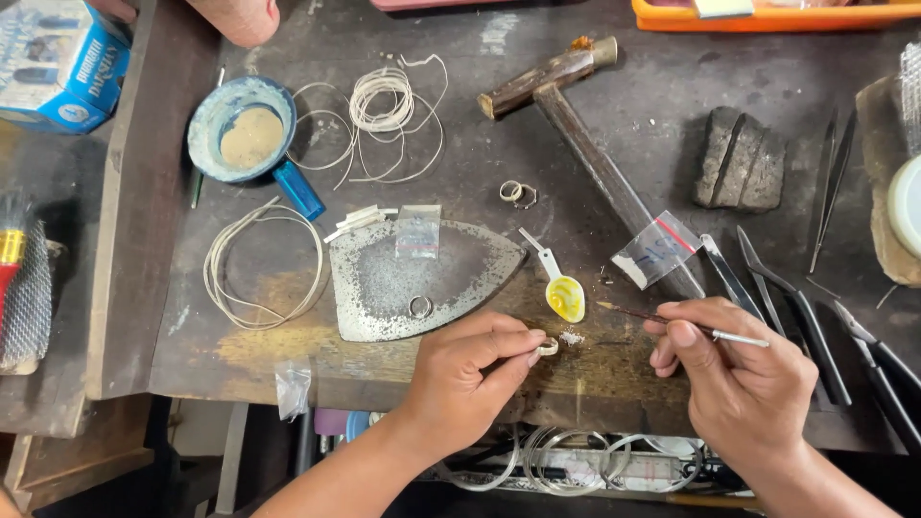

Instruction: The person holds a small metal ring in the left hand and uses a small brush in the right hand to apply a yellow paste from a spoon onto the ring. The action is repeated multiple times throughout the clip.

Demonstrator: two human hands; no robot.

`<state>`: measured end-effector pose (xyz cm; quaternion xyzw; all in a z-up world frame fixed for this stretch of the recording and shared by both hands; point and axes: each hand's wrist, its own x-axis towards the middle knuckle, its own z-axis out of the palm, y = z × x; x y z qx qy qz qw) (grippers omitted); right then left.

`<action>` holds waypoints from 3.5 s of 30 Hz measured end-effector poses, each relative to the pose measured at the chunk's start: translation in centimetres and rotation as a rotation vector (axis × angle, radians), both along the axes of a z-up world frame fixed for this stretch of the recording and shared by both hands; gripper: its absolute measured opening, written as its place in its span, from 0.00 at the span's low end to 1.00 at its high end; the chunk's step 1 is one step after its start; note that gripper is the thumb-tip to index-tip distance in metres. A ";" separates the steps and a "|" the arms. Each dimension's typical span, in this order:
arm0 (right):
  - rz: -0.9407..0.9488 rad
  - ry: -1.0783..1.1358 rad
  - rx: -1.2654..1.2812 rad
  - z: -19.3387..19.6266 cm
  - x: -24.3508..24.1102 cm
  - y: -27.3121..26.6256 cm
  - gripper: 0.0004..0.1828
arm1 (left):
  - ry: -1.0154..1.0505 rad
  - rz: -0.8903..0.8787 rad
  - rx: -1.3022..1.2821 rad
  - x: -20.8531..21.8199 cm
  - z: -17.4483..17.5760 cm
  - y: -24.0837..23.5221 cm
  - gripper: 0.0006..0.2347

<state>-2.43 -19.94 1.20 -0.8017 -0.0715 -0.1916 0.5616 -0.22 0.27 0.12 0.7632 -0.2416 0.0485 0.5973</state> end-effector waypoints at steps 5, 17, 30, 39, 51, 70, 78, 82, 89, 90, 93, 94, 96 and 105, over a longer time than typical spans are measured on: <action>-0.003 0.005 0.021 0.2 0.1 0.1 0.07 | 0.002 -0.001 -0.003 0.0 0.1 0.0 0.06; 0.006 -0.002 0.035 -0.4 0.1 -0.3 0.07 | -0.005 0.017 0.000 0.1 0.1 -0.1 0.05; -0.150 0.052 0.152 -0.4 0.5 0.7 0.06 | 0.124 0.023 -0.039 0.3 -0.1 0.1 0.06; -0.159 0.045 0.144 -0.7 0.5 0.6 0.07 | 0.111 0.011 -0.052 0.4 0.2 0.2 0.06; -0.022 0.218 0.429 -0.5 0.3 0.0 0.07 | 0.030 -0.017 -0.014 0.5 0.3 0.3 0.04; -0.182 0.415 0.092 1.7 2.2 2.5 0.03 | 0.067 -0.041 0.014 0.6 0.4 0.3 0.05; -0.189 0.424 0.003 1.7 2.2 2.5 0.03 | 0.066 -0.040 0.015 0.6 0.5 0.3 0.05; -0.191 0.427 0.022 1.6 2.2 2.6 0.03 | 0.066 -0.042 0.011 0.6 0.4 0.3 0.05; -0.197 0.431 0.007 1.6 2.2 2.5 0.03 | 0.066 -0.039 0.012 0.6 0.4 0.3 0.05; -0.202 0.431 0.006 1.6 2.2 2.5 0.03 | 0.069 -0.041 0.011 0.6 0.4 0.3 0.05; -0.200 0.415 0.025 1.5 2.2 2.5 0.03 | 0.061 -0.035 0.005 0.6 0.5 0.2 0.05; -0.200 0.413 0.025 1.6 2.2 2.5 0.03 | 0.060 -0.036 0.006 0.6 0.5 0.2 0.05; -0.207 0.395 0.000 1.6 2.2 2.5 0.03 | 0.057 -0.033 0.003 0.7 0.5 0.2 0.04; -0.193 0.375 0.023 1.7 2.1 2.4 0.03 | 0.015 -0.017 0.026 0.6 0.2 0.0 0.05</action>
